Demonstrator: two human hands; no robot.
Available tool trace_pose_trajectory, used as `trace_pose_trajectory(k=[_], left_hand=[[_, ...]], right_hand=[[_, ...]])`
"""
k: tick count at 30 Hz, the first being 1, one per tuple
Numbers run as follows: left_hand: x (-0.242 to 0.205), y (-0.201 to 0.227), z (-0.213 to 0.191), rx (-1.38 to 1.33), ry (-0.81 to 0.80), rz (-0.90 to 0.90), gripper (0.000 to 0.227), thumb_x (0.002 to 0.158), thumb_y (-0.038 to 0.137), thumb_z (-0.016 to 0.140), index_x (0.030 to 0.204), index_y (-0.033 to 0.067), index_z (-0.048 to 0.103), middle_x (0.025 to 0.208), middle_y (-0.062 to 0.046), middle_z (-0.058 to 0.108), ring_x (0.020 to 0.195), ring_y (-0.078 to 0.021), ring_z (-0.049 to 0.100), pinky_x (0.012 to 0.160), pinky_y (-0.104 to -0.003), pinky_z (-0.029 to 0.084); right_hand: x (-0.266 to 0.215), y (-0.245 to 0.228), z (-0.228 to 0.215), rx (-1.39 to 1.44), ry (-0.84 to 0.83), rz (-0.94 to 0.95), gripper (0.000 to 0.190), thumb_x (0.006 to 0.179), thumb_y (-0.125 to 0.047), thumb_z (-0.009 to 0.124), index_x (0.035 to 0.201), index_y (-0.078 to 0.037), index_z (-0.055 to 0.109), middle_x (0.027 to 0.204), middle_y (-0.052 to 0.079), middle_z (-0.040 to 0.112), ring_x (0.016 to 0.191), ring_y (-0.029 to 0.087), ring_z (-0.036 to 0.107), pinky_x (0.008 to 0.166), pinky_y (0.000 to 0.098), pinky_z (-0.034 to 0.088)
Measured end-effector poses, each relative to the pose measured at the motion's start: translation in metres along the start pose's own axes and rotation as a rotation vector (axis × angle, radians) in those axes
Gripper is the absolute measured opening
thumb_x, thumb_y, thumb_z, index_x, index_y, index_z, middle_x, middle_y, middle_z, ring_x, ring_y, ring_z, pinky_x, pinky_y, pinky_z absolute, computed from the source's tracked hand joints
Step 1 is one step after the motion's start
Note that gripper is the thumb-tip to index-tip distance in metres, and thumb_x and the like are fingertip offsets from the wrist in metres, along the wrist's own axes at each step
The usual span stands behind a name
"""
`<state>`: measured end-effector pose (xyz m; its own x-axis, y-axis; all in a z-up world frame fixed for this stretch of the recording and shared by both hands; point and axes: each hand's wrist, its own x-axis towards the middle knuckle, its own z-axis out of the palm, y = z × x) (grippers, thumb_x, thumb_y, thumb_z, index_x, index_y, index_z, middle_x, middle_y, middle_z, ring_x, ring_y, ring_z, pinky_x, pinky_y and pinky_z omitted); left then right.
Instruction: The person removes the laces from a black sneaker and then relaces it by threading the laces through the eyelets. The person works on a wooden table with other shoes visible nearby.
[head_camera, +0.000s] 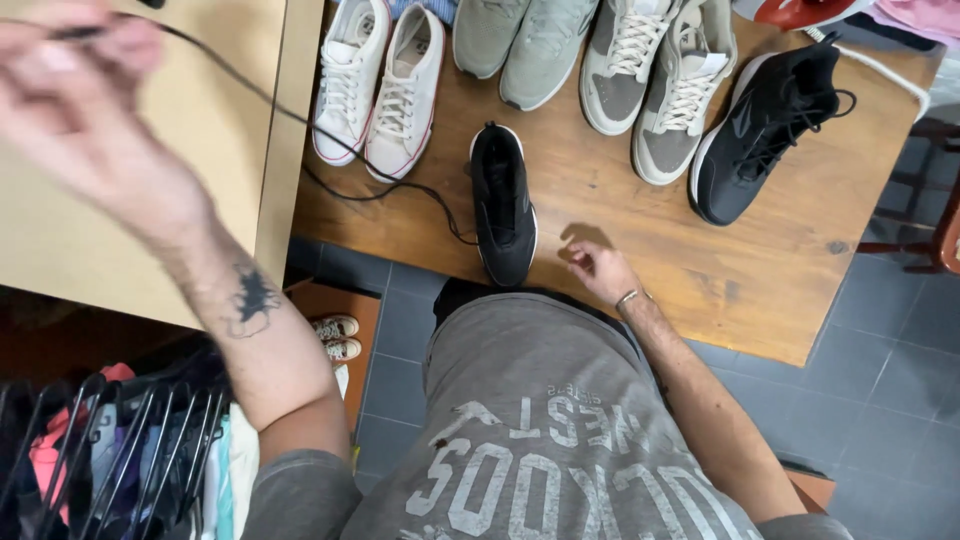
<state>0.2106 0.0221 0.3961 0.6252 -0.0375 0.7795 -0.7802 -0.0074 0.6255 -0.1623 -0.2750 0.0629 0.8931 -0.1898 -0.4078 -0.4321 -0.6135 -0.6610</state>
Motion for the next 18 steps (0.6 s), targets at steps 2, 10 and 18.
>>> trace_pose_trajectory(k=[2,10,18], left_hand=[[-0.021,0.009,0.039,-0.16,-0.316,-0.28,0.017,0.118,0.021,0.045,0.119,0.0048,0.04,0.114,-0.024,0.058,0.096,-0.0342,0.063,0.088,-0.043,0.059],[-0.195,-0.072,0.11,-0.074,-0.601,-0.61,0.009,0.111,0.005,0.051,0.116,-0.002,0.054,0.106,-0.019,0.07,0.093,-0.0253,0.071,0.084,-0.036,0.059],[-0.292,-0.2,0.102,-0.146,-0.647,-0.718,0.014,0.115,-0.006,0.06,0.121,-0.004,0.047,0.112,-0.026,0.065,0.09,-0.0293,0.068,0.075,-0.032,0.057]], right_hand=[[-0.009,0.027,0.011,0.049,0.146,0.026,0.028,0.086,-0.014,0.076,0.114,-0.014,0.071,0.102,0.003,0.078,0.089,0.023,0.075,0.085,0.036,0.059],[-0.071,0.035,0.03,0.129,0.401,0.361,0.034,0.089,-0.025,0.071,0.122,-0.023,0.066,0.1,0.001,0.078,0.098,0.026,0.075,0.089,0.0425,0.061],[-0.152,0.101,0.036,0.212,0.664,0.631,0.023,0.09,-0.024,0.065,0.113,-0.019,0.069,0.097,0.005,0.077,0.096,0.031,0.074,0.085,0.0454,0.062]])
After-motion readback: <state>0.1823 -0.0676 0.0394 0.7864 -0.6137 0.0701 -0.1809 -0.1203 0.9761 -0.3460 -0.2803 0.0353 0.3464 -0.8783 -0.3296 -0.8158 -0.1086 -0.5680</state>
